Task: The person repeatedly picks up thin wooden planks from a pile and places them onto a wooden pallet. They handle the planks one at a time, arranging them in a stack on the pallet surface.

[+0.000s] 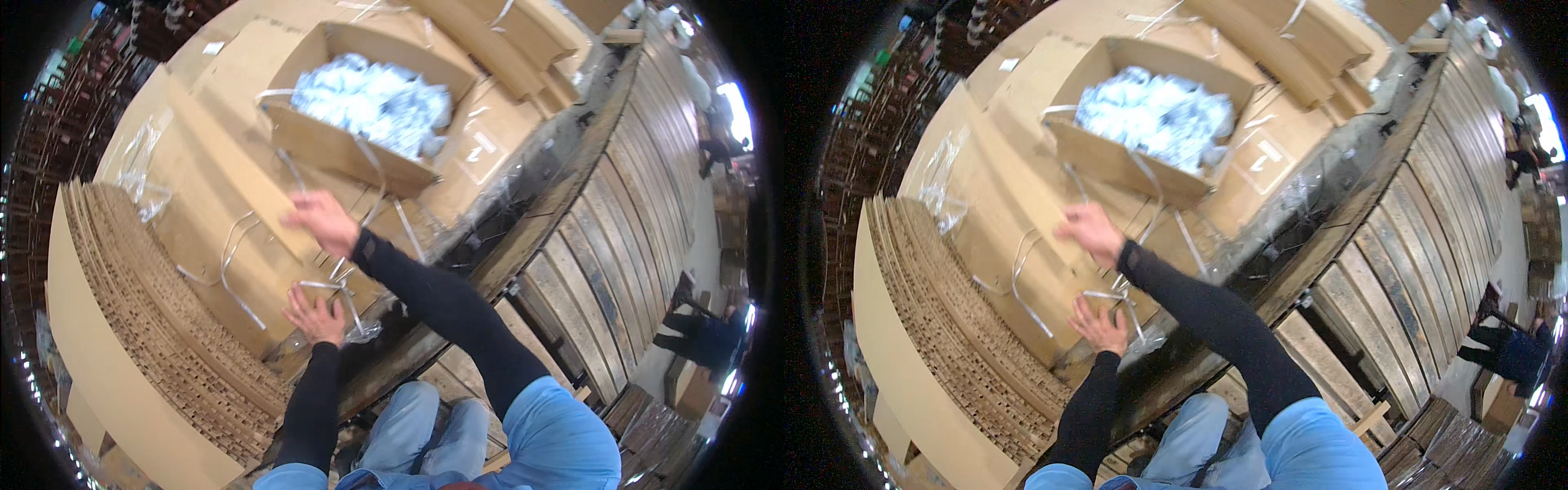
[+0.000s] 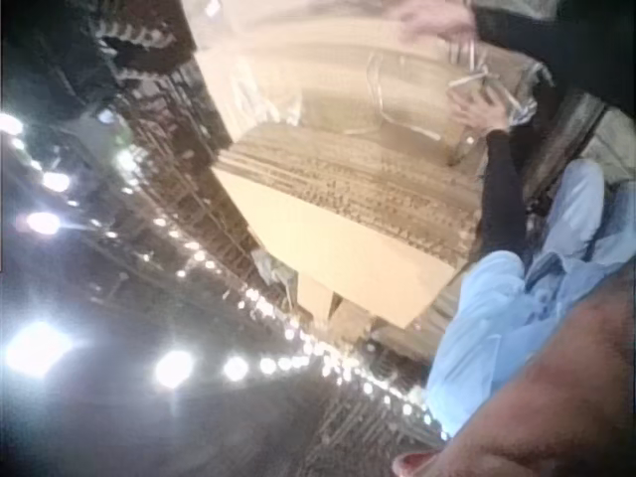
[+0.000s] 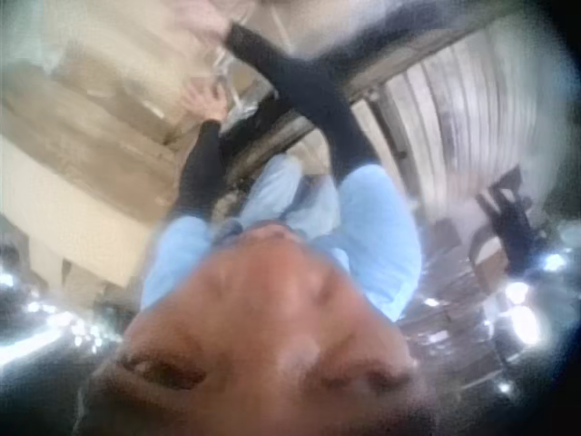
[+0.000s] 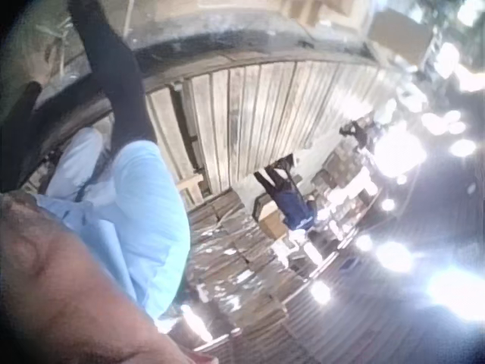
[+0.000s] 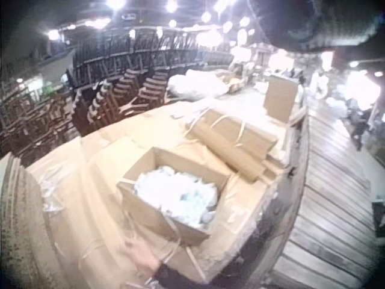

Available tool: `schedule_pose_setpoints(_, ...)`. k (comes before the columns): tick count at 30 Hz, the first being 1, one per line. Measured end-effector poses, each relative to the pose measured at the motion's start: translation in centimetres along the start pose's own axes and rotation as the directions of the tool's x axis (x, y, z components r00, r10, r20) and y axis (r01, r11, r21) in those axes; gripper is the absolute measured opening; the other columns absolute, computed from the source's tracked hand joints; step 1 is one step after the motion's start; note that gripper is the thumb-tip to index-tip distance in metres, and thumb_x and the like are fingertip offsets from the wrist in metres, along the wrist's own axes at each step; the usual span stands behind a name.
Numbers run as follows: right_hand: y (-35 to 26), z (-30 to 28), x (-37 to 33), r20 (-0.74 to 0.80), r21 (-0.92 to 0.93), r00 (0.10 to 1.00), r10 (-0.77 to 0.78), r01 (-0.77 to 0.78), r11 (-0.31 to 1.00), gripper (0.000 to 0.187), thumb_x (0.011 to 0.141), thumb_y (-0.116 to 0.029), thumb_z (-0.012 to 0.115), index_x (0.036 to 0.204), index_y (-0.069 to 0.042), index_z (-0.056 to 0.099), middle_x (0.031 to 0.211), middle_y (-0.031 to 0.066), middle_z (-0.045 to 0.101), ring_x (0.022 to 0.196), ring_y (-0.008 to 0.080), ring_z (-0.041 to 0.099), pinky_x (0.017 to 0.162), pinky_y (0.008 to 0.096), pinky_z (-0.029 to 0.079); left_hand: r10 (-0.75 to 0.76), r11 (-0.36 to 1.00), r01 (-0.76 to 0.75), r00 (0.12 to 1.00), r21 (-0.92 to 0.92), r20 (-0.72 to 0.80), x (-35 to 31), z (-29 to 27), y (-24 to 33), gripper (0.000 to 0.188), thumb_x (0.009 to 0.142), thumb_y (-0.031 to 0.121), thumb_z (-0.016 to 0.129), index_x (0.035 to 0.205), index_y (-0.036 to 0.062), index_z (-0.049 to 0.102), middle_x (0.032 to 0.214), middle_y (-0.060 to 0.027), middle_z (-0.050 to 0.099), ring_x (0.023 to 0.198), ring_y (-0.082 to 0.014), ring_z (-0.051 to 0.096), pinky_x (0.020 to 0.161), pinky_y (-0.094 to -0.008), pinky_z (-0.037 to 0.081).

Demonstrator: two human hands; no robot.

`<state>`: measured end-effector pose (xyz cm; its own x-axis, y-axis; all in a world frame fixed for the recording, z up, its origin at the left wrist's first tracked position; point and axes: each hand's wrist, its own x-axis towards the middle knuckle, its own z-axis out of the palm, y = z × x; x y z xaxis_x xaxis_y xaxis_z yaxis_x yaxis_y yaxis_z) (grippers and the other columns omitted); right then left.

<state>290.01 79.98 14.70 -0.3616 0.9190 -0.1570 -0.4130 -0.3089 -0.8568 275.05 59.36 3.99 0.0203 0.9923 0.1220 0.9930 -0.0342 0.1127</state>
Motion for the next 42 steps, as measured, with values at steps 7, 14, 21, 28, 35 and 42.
schedule_pose_setpoints(7, -13.8, -9.1, -23.8, -0.016, -0.392, 0.979, -0.203, 0.18, 0.902, 0.036, 0.091, -0.016, 0.07, 0.123, 0.001, 0.068, 0.108, 0.0061, 0.069, 0.099, 0.0127, 0.061, 0.088, 0.0293, 0.049, 0.27, 0.941, -0.305, 0.938, -0.145, -0.217, 1.2, 0.6, 3.8, 0.028, 0.088, 0.034, 0.066, 0.089, 0.0059, 0.06, 0.156, -0.0238, 0.035, 0.147, -0.0435, 0.027, 0.119, -0.0669, 0.014)
schedule_pose_setpoints(14, -27.0, -28.9, -25.8, -0.275, -0.815, 0.729, -0.626, 0.169, 0.555, 0.026, 0.089, -0.004, 0.069, 0.115, 0.002, 0.07, 0.108, 0.0062, 0.069, 0.1, 0.0135, 0.063, 0.088, 0.0294, 0.051, 0.681, 0.689, -0.648, 0.732, -0.325, -0.017, 14.3, 3.9, 29.3, 0.039, 0.083, 0.041, 0.071, 0.102, 0.0081, 0.065, 0.154, -0.0218, 0.038, 0.147, -0.0396, 0.029, 0.113, -0.0659, 0.027)
schedule_pose_setpoints(21, -31.7, -52.3, -16.9, -0.213, -0.967, 0.636, -0.742, -0.027, 0.255, 0.035, 0.089, -0.011, 0.067, 0.122, 0.001, 0.068, 0.111, 0.015, 0.072, 0.103, 0.0223, 0.068, 0.092, 0.0317, 0.051, 0.609, 0.792, -0.574, 0.762, -0.207, 0.218, 16.1, 3.4, 31.8, 0.046, 0.086, 0.045, 0.067, 0.116, 0.0105, 0.068, 0.163, -0.0207, 0.022, 0.151, -0.0391, 0.018, 0.114, -0.0671, 0.023)
schedule_pose_setpoints(28, -29.4, -58.9, -6.4, -0.255, -0.937, 0.773, -0.581, -0.049, 0.347, 0.04, 0.084, -0.017, 0.072, 0.121, -0.003, 0.07, 0.11, 0.0179, 0.073, 0.099, 0.0267, 0.069, 0.09, 0.0342, 0.052, 0.611, 0.789, -0.568, 0.767, -0.236, 0.197, 16.0, 4.3, 31.7, 0.041, 0.084, 0.045, 0.07, 0.106, 0.01, 0.069, 0.164, -0.0186, 0.022, 0.151, -0.038, 0.021, 0.114, -0.0673, 0.023)
schedule_pose_setpoints(35, -33.2, -54.3, -5.0, -0.24, -0.817, 0.969, -0.056, -0.171, 0.551, 0.037, 0.082, -0.008, 0.067, 0.118, -0.001, 0.07, 0.089, 0.008, 0.075, 0.079, 0.0109, 0.065, 0.075, 0.0295, 0.053, 0.59, 0.804, -0.541, 0.778, -0.247, 0.215, 16.5, 4.1, 31.1, 0.041, 0.081, 0.044, 0.072, 0.103, 0.0101, 0.069, 0.164, -0.0176, 0.022, 0.151, -0.0374, 0.022, 0.113, -0.0684, 0.023)
schedule_pose_setpoints(42, -28.4, -55.9, -4.7, -0.3, -0.891, 0.777, -0.554, -0.436, -0.129, 0.036, 0.083, -0.016, 0.066, 0.118, -0.013, 0.073, 0.093, 0.0222, 0.071, 0.086, 0.0393, 0.068, 0.081, 0.0429, 0.054, 0.588, 0.8, -0.527, 0.785, -0.286, 0.197, 16.7, 4.5, 31.9, 0.041, 0.081, 0.044, 0.072, 0.102, 0.0098, 0.069, 0.164, -0.0173, 0.023, 0.151, -0.0358, 0.022, 0.113, -0.0682, 0.025)
